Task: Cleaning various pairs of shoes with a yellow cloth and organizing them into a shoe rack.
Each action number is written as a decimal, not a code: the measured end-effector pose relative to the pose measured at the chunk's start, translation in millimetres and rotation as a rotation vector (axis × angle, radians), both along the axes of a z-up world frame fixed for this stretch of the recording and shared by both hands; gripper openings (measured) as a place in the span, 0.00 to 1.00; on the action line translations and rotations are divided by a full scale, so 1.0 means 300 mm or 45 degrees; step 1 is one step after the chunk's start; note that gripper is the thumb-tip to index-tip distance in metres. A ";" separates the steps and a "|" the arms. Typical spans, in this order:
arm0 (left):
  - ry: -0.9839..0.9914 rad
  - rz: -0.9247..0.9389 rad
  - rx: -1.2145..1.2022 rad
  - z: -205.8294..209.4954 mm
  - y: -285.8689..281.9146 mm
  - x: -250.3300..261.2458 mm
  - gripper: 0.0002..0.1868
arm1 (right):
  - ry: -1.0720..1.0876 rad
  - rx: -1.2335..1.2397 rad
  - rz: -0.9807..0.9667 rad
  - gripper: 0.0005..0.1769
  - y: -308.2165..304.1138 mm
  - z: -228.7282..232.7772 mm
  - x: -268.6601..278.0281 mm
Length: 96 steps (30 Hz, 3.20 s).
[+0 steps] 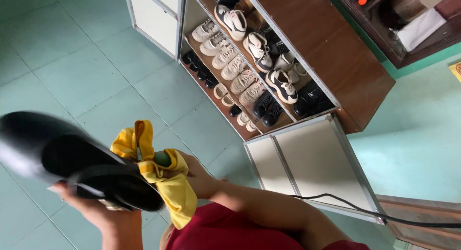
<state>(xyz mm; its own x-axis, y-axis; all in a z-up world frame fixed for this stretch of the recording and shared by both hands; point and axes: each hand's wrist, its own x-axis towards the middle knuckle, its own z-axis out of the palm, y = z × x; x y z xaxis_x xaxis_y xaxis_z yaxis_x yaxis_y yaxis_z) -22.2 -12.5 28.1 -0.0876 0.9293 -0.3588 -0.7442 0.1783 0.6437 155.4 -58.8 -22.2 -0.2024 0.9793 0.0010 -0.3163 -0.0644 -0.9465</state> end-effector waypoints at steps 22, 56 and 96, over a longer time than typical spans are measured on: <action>-1.079 0.495 -0.060 0.131 0.077 0.117 0.55 | 0.133 0.116 -1.066 0.28 0.043 0.219 0.867; -0.119 -0.134 -0.823 -1.259 0.151 0.603 0.42 | -0.326 -0.031 -1.015 0.08 0.212 -1.121 1.120; -0.431 -0.433 -0.565 -2.809 0.263 1.307 0.38 | -2.105 -0.683 -0.776 0.55 0.273 -3.289 2.337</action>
